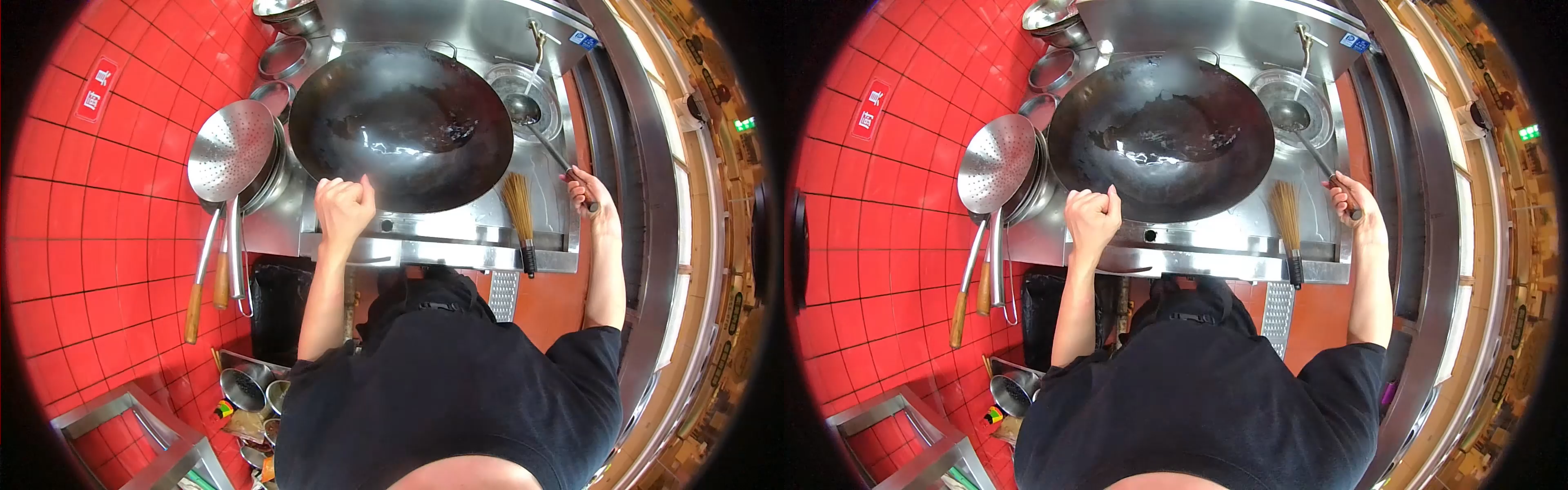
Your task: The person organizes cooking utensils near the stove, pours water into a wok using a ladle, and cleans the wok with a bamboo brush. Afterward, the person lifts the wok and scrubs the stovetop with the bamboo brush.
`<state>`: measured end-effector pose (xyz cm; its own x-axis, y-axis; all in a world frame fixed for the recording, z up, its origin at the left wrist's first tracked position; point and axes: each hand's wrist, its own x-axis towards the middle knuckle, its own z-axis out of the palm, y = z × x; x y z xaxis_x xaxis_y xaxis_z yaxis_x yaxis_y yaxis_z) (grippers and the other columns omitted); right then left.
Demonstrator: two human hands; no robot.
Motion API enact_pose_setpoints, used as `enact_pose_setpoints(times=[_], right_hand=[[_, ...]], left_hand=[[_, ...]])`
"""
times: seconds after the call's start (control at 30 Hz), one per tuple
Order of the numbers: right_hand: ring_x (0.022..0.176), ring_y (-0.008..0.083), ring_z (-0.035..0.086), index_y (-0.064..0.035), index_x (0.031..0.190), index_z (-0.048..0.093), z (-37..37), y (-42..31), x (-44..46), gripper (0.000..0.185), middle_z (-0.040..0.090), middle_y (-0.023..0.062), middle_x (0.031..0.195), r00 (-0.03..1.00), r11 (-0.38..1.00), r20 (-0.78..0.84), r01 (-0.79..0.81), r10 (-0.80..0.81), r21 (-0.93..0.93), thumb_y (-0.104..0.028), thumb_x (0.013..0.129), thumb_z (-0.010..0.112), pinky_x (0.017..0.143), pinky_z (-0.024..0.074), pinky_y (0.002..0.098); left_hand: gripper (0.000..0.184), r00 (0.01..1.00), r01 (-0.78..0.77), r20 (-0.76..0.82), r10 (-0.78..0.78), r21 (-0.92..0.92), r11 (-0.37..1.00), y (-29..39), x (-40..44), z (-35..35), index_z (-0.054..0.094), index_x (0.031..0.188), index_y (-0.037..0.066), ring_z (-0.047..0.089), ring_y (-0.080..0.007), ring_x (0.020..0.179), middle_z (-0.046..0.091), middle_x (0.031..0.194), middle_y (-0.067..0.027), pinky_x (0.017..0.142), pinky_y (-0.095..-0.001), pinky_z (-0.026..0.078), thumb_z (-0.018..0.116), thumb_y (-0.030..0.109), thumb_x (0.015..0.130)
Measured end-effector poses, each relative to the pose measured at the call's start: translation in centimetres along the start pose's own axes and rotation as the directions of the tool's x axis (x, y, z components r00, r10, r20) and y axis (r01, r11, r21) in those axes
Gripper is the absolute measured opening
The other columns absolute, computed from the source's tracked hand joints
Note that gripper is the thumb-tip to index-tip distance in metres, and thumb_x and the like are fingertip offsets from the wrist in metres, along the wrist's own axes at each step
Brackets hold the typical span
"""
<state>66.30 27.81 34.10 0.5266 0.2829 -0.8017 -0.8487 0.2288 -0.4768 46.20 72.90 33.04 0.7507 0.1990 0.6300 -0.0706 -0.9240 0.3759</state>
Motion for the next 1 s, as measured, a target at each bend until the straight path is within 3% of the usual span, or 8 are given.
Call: enact_pose_setpoints(times=[0.13, 0.23, 0.5, 0.73, 0.83, 0.87, 0.97, 1.0], right_hand=[[0.041, -0.0002, 0.042, 0.0024, 0.101, 0.056, -0.1, -0.1, -2.2, 0.034, 0.046, -0.0056, 0.057, 0.995, 0.997, 0.089, 0.026, -0.032, 0.067, -0.031, 0.095, 0.051, 0.031, 0.0343, 0.0135], [0.04, -0.0004, 0.041, 0.002, 0.103, 0.056, 1.4, 0.4, -4.9, 0.036, 0.045, -0.0065, 0.057, 0.995, 0.996, 0.055, 0.083, -0.085, 0.046, -0.033, 0.096, 0.05, 0.03, 0.0318, 0.0137], [0.038, 0.0, 0.034, -0.0088, 0.103, 0.06, 4.4, 3.5, -10.4, 0.035, 0.043, -0.0078, 0.057, 0.961, 0.915, -0.166, 0.145, -0.221, -0.376, -0.041, 0.096, 0.047, 0.03, 0.0238, 0.0162], [0.038, 0.0053, 0.043, -0.007, 0.096, 0.062, 6.3, 6.8, -12.4, 0.026, 0.049, -0.0021, 0.055, 0.935, 0.829, -0.117, 0.233, -0.335, -0.508, -0.033, 0.092, 0.057, 0.032, 0.0325, 0.0204], [0.038, 0.0051, 0.043, -0.0076, 0.092, 0.062, 5.8, 7.9, -11.4, 0.022, 0.049, -0.0026, 0.054, 0.89, 0.693, -0.082, 0.287, -0.448, -0.662, -0.029, 0.091, 0.059, 0.033, 0.0319, 0.0206], [0.041, 0.0069, 0.046, -0.0044, 0.098, 0.065, 5.3, 8.1, -10.9, 0.025, 0.055, 0.0008, 0.058, 0.86, 0.596, -0.055, 0.304, -0.507, -0.743, -0.028, 0.088, 0.063, 0.037, 0.0382, 0.0235], [0.054, 0.015, 0.061, -0.002, 0.11, 0.065, 4.2, 8.8, -9.6, 0.038, 0.065, 0.0095, 0.069, 0.629, 0.276, -0.103, 0.184, -0.77, -0.943, -0.03, 0.084, 0.066, 0.052, 0.0495, 0.03], [0.076, 0.0257, 0.069, -0.0014, 0.116, 0.061, 2.8, 8.7, -8.3, 0.049, 0.069, 0.0179, 0.085, 0.554, 0.175, -0.066, 0.146, -0.83, -0.974, -0.032, 0.079, 0.069, 0.071, 0.0521, 0.0352]], left_hand=[[0.043, 1.0, 0.0, 0.004, 0.0, -0.007, 1.0, -0.2, -0.1, 0.1, 0.037, 0.041, 0.008, 0.042, -0.0248, 0.044, 0.045, 0.043, -0.0063, 0.052, -0.036, 0.032, 0.065, 0.003, 0.073], [0.043, 1.0, 0.002, 0.001, -0.002, -0.011, 1.0, -0.1, 0.0, 0.1, 0.037, 0.041, 0.008, 0.042, -0.0248, 0.044, 0.044, 0.043, -0.0063, 0.052, -0.0361, 0.031, 0.065, 0.004, 0.073], [0.044, 1.0, -0.015, -0.009, 0.015, 0.003, 1.0, -0.1, 0.0, 0.2, 0.036, 0.041, 0.009, 0.042, -0.0236, 0.043, 0.044, 0.043, -0.0057, 0.051, -0.0353, 0.03, 0.065, 0.004, 0.073], [0.044, 1.0, -0.012, -0.006, 0.012, 0.008, 1.0, 0.1, 0.1, 0.2, 0.035, 0.042, 0.009, 0.04, -0.0235, 0.042, 0.042, 0.042, -0.0055, 0.05, -0.0352, 0.029, 0.066, 0.003, 0.073], [0.045, 1.0, -0.012, 0.001, 0.012, 0.025, 1.0, 0.0, -0.1, 0.2, 0.034, 0.042, 0.009, 0.039, -0.0239, 0.042, 0.04, 0.042, -0.0055, 0.051, -0.0356, 0.029, 0.066, 0.003, 0.073], [0.045, 1.0, -0.012, 0.001, 0.012, 0.032, 0.999, 0.0, -0.1, 0.3, 0.034, 0.042, 0.009, 0.039, -0.024, 0.042, 0.04, 0.042, -0.0055, 0.051, -0.0358, 0.028, 0.066, 0.002, 0.073], [0.045, 1.0, -0.004, -0.011, 0.004, 0.026, 1.0, 0.3, 0.0, 0.3, 0.034, 0.042, 0.009, 0.039, -0.0242, 0.042, 0.04, 0.042, -0.0059, 0.051, -0.0361, 0.028, 0.066, 0.002, 0.073], [0.045, 1.0, -0.003, -0.011, 0.003, 0.029, 1.0, 0.3, 0.0, 0.3, 0.034, 0.042, 0.009, 0.039, -0.0242, 0.042, 0.04, 0.042, -0.006, 0.052, -0.0361, 0.028, 0.066, 0.002, 0.073]])
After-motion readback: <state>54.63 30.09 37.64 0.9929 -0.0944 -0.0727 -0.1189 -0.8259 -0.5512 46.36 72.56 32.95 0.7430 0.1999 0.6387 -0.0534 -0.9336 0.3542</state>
